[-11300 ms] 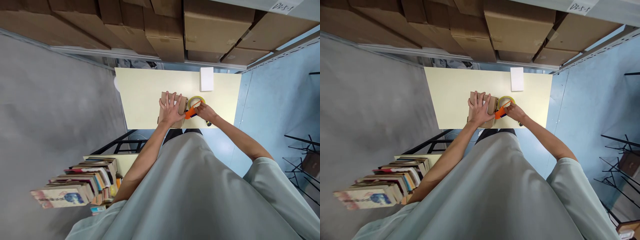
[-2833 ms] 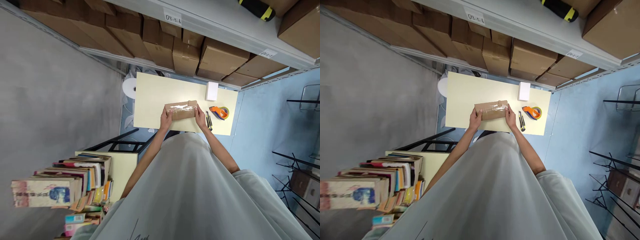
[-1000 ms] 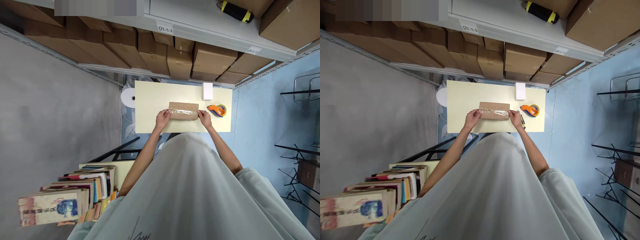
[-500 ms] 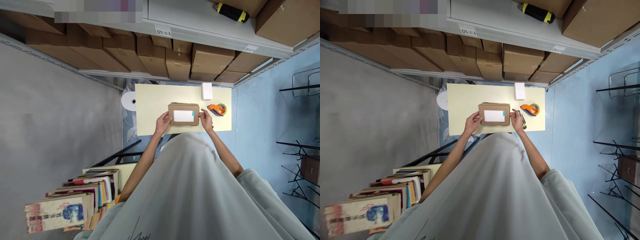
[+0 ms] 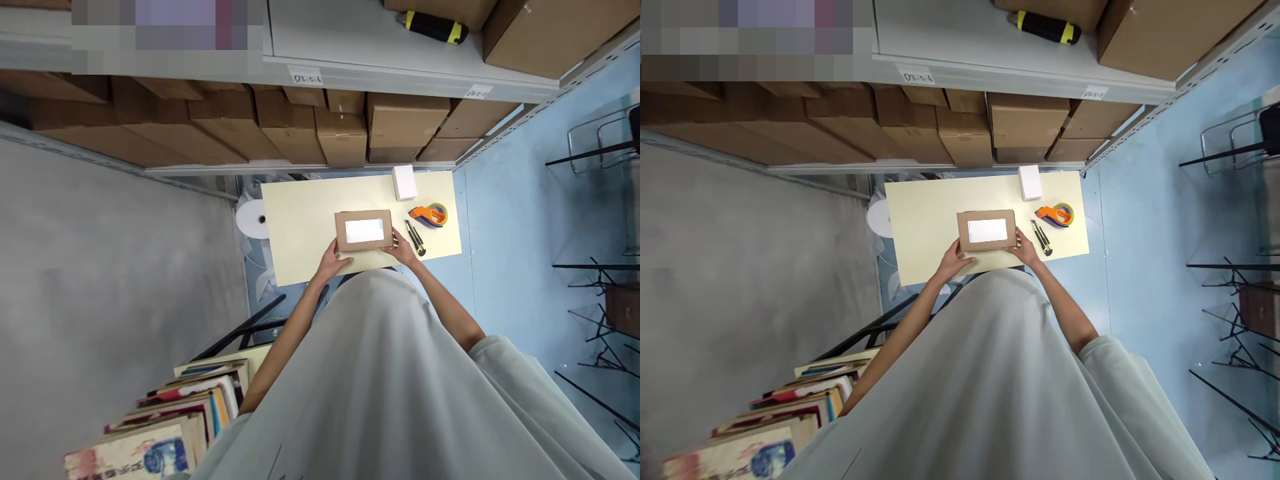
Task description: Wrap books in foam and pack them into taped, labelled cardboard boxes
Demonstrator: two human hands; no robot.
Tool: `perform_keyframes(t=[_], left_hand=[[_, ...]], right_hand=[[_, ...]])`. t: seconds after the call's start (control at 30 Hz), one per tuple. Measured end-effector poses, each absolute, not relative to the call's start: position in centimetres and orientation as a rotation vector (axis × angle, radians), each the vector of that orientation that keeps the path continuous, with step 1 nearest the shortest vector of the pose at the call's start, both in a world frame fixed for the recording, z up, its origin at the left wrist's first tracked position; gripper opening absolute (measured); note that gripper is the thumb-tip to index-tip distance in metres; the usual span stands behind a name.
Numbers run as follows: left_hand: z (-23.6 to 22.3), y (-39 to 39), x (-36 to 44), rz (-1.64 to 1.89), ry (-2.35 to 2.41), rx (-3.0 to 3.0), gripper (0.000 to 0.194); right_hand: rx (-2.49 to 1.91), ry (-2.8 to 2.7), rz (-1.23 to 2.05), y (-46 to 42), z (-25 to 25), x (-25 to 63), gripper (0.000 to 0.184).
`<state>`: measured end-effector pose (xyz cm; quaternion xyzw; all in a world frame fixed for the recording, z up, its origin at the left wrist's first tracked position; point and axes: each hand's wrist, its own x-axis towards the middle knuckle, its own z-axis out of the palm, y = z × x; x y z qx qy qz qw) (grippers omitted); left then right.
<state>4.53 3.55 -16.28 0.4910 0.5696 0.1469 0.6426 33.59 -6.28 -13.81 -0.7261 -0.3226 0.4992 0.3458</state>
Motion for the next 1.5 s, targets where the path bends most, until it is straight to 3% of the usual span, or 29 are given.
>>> perform_keyframes(t=[0.1,0.27,0.5,0.7,0.87,1.17,1.33,1.5], left_hand=[[-15.1,3.7,4.0,0.363,1.324,1.224,0.092],[-10.4,6.0,4.7,0.552,1.283,1.53,0.053],[-3.0,7.3,14.6,0.59,1.05,1.715,0.054],[0.0,6.4,28.2,0.587,0.837,1.823,0.047],[-2.3,5.8,42.0,0.436,0.728,1.906,0.046],[-12.1,7.3,62.1,0.081,0.694,2.028,0.058],[-13.8,8.8,67.1,0.044,0.7,2.009,0.06],[-12.0,8.6,63.2,0.157,0.733,2.048,0.058]], right_hand=[[-1.908,-0.859,1.223,-6.6,-12.1,32.2,0.115],[-2.018,-0.721,0.918,-7.3,-7.2,32.7,0.079],[-1.852,-0.401,0.768,-11.5,-2.5,38.2,0.082],[-1.745,-0.206,0.645,-15.5,-2.5,47.2,0.076],[-1.744,-0.061,0.567,-18.4,-4.5,56.7,0.075],[-1.861,0.04,0.656,-19.1,-12.1,69.6,0.082],[-1.843,0.211,0.793,-17.5,-15.1,72.9,0.091],[-1.828,0.157,0.91,-17.0,-15.0,73.6,0.077]])
